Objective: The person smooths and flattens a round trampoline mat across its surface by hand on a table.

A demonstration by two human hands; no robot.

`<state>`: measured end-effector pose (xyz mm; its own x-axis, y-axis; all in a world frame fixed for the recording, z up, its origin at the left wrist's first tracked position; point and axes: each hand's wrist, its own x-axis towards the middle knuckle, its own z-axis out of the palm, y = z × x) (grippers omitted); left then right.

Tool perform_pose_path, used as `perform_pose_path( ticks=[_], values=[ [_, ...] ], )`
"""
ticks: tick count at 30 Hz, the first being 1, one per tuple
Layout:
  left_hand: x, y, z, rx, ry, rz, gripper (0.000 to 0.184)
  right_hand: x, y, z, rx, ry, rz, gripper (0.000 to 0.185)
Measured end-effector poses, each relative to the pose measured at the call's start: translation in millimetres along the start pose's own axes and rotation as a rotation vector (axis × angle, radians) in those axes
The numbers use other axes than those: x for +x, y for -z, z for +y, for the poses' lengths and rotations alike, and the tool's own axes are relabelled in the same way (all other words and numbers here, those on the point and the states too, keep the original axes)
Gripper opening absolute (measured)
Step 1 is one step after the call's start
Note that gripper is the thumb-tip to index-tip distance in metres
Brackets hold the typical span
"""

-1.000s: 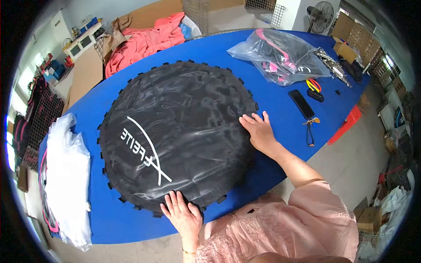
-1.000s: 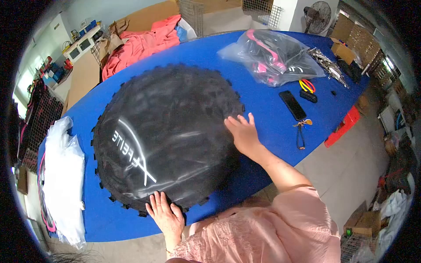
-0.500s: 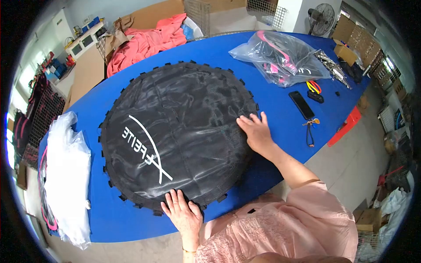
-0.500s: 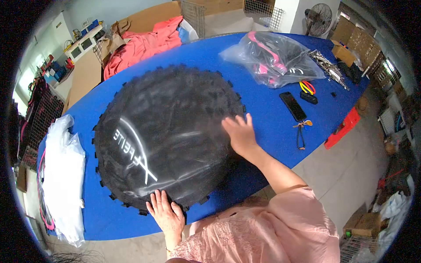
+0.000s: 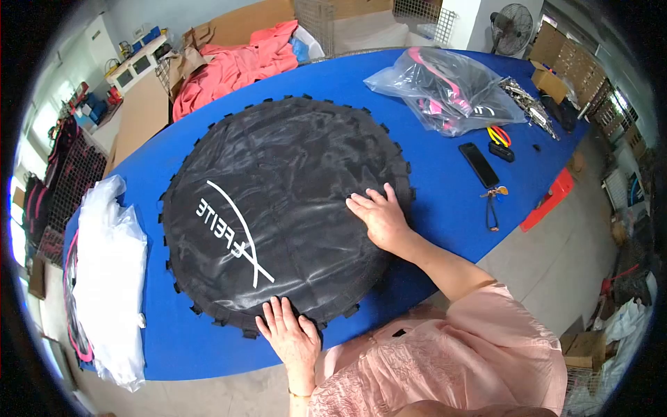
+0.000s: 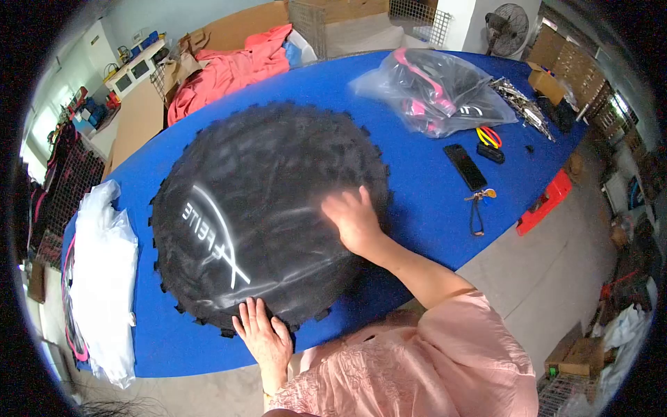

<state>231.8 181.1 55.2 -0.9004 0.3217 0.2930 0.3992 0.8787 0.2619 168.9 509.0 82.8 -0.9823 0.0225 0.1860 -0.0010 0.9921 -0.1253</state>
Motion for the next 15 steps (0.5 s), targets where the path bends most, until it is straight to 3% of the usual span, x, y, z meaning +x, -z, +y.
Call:
perform_pose_path(
  ticks=[5, 10, 15],
  values=[
    [0, 0, 0, -0.01, -0.006, 0.012, 0.051, -12, -11, 35, -0.071, -0.099, 0.123, 0.062],
    [1, 3, 2, -0.016, -0.006, 0.002, 0.051, -9, -8, 47, -0.072, -0.196, 0.084, 0.062],
    [1, 0, 1, -0.021, 0.004, 0.018, 0.05, 4, -17, 8, -0.03, 0.006, 0.013, 0.071]
  ],
)
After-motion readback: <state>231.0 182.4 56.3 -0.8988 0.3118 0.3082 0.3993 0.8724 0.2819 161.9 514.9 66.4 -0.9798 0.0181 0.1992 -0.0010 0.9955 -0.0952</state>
